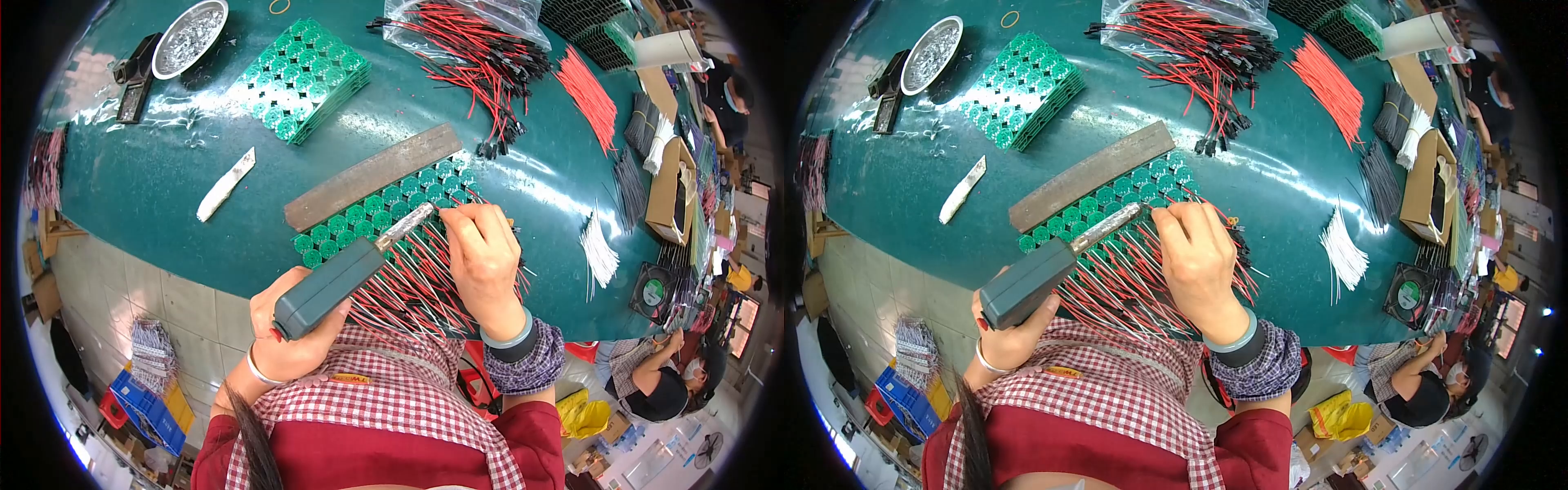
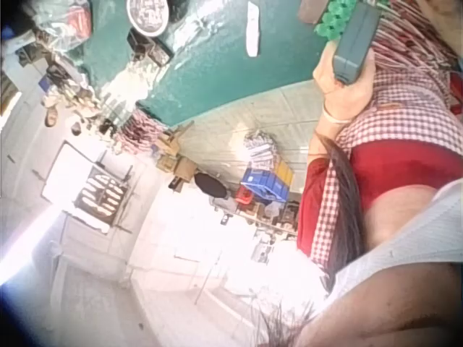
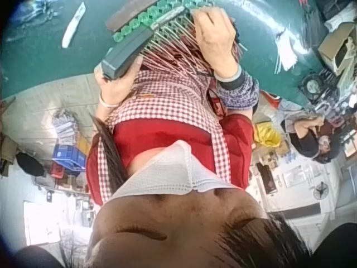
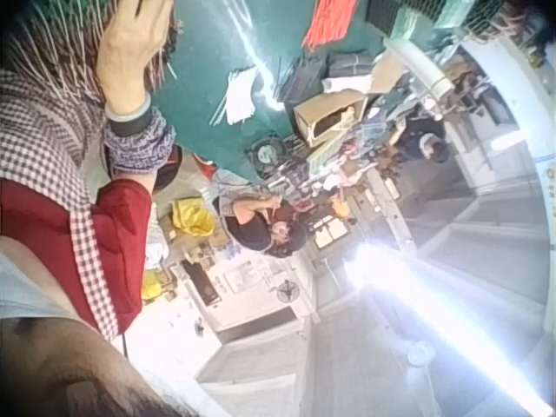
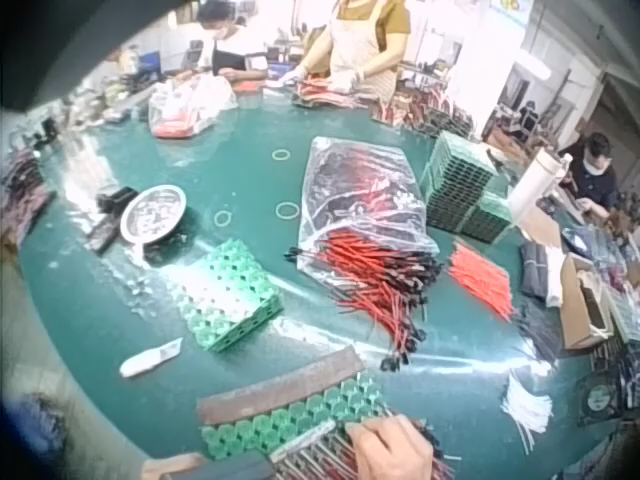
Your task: The person solders wires to an array of circuit boards using a soldering gun, picking up and positioning wires onto the board by hand.
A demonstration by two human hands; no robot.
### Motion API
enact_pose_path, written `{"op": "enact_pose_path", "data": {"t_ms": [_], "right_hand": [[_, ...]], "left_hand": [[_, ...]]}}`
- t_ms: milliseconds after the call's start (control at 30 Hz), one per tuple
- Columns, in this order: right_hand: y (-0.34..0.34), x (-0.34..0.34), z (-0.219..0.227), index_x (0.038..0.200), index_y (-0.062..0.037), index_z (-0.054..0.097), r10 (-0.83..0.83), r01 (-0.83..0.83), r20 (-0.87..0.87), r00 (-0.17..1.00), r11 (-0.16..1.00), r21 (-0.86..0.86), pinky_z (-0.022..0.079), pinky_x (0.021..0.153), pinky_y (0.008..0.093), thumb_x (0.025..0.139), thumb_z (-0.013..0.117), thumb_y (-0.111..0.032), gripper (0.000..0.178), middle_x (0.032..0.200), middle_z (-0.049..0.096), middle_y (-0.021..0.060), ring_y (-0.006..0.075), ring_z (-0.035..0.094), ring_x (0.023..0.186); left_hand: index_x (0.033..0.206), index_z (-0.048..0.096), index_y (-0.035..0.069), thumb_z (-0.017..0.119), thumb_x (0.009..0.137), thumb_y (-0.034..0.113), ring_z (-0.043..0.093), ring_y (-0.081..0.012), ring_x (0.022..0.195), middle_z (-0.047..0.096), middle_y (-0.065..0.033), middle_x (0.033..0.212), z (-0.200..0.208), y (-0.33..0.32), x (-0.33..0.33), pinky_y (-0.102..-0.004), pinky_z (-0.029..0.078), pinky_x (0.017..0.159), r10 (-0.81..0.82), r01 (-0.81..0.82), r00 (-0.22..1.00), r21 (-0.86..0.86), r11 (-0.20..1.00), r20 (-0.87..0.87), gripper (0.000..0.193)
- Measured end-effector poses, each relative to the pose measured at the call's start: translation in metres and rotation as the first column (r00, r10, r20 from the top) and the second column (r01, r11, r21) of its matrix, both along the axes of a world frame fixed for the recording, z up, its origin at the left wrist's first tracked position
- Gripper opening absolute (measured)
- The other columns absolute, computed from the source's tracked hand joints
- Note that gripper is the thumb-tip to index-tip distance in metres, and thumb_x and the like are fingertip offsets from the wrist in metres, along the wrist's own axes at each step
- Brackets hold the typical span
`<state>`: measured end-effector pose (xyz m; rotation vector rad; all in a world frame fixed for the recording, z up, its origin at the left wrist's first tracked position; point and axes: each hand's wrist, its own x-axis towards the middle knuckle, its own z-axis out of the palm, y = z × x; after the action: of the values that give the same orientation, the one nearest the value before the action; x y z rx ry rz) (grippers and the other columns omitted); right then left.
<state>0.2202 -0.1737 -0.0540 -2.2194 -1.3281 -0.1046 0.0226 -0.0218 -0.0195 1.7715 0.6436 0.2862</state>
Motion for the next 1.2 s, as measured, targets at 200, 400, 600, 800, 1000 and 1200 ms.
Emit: {"op": "enact_pose_path", "data": {"t_ms": [200, 400, 600, 800, 1000, 1200], "right_hand": [[-0.0005, 0.0008, -0.0001, 0.096, -0.0018, 0.066, 0.006, -0.006, 0.01, 1.0, 1.0, -0.004, 0.051, 0.066, 0.0367, 0.074, 0.068, 0.004, 0.023, 0.087, 0.059, 0.0098, 0.027, 0.059, 0.076], [0.0016, -0.0001, -0.0005, 0.096, 0.0002, 0.064, 0.006, -0.006, 0.0, 1.0, 1.0, 0.027, 0.05, 0.066, 0.0376, 0.073, 0.068, 0.006, 0.023, 0.087, 0.06, 0.0115, 0.0285, 0.059, 0.076], [0.0055, -0.0005, -0.0006, 0.095, 0.0017, 0.063, -0.016, 0.016, -0.007, 1.0, 0.999, 0.051, 0.05, 0.067, 0.0379, 0.075, 0.068, 0.007, 0.021, 0.087, 0.06, 0.0133, 0.0301, 0.059, 0.075], [0.0059, -0.001, -0.002, 0.093, 0.0017, 0.063, -0.031, 0.031, -0.005, 1.0, 0.999, 0.039, 0.049, 0.065, 0.0378, 0.075, 0.068, 0.006, 0.019, 0.085, 0.059, 0.0131, 0.0299, 0.059, 0.074], [0.0074, -0.0012, -0.0023, 0.092, 0.0021, 0.063, -0.038, 0.037, 0.006, 0.999, 0.999, 0.031, 0.049, 0.065, 0.0374, 0.075, 0.067, 0.007, 0.018, 0.084, 0.058, 0.0129, 0.0294, 0.059, 0.074], [0.0079, -0.0013, -0.0013, 0.092, 0.0025, 0.062, -0.032, 0.032, 0.008, 0.999, 0.999, 0.025, 0.049, 0.065, 0.0374, 0.076, 0.067, 0.007, 0.018, 0.084, 0.057, 0.013, 0.0295, 0.058, 0.074]], "left_hand": [[0.092, 0.068, -0.003, 0.076, 0.074, -0.002, 0.062, -0.0168, 0.065, 0.065, -0.009, 0.081, -0.0009, 0.0001, -0.0035, -0.0275, 0.048, 0.058, 0.032, -0.038, 0.998, 0.092, 0.995, 0.058, 0.02], [0.093, 0.068, -0.003, 0.076, 0.075, -0.002, 0.062, -0.0151, 0.065, 0.065, -0.0078, 0.081, -0.0017, -0.0004, -0.0034, -0.0269, 0.048, 0.058, 0.028, -0.032, 0.998, 0.077, 0.997, 0.052, 0.02], [0.092, 0.068, -0.002, 0.076, 0.075, -0.003, 0.061, -0.0134, 0.065, 0.065, -0.0064, 0.081, -0.0011, -0.0013, -0.0007, -0.0261, 0.048, 0.058, 0.036, -0.039, 0.998, 0.06, 0.997, 0.057, 0.019], [0.092, 0.068, -0.001, 0.076, 0.076, -0.003, 0.061, -0.0135, 0.065, 0.065, -0.0066, 0.081, -0.0019, -0.0006, 0.002, -0.026, 0.048, 0.058, 0.016, -0.019, 0.998, 0.039, 0.999, 0.053, 0.018], [0.089, 0.067, -0.001, 0.076, 0.075, -0.003, 0.062, -0.014, 0.065, 0.064, -0.0066, 0.079, -0.0028, -0.0016, 0.0026, -0.0265, 0.048, 0.059, 0.019, -0.019, 0.999, 0.037, 0.999, 0.026, 0.016], [0.088, 0.067, -0.001, 0.075, 0.075, -0.003, 0.061, -0.0143, 0.064, 0.063, -0.0069, 0.078, -0.0027, -0.0006, 0.0023, -0.027, 0.048, 0.058, 0.007, -0.009, 0.999, 0.037, 0.999, 0.033, 0.016]]}}
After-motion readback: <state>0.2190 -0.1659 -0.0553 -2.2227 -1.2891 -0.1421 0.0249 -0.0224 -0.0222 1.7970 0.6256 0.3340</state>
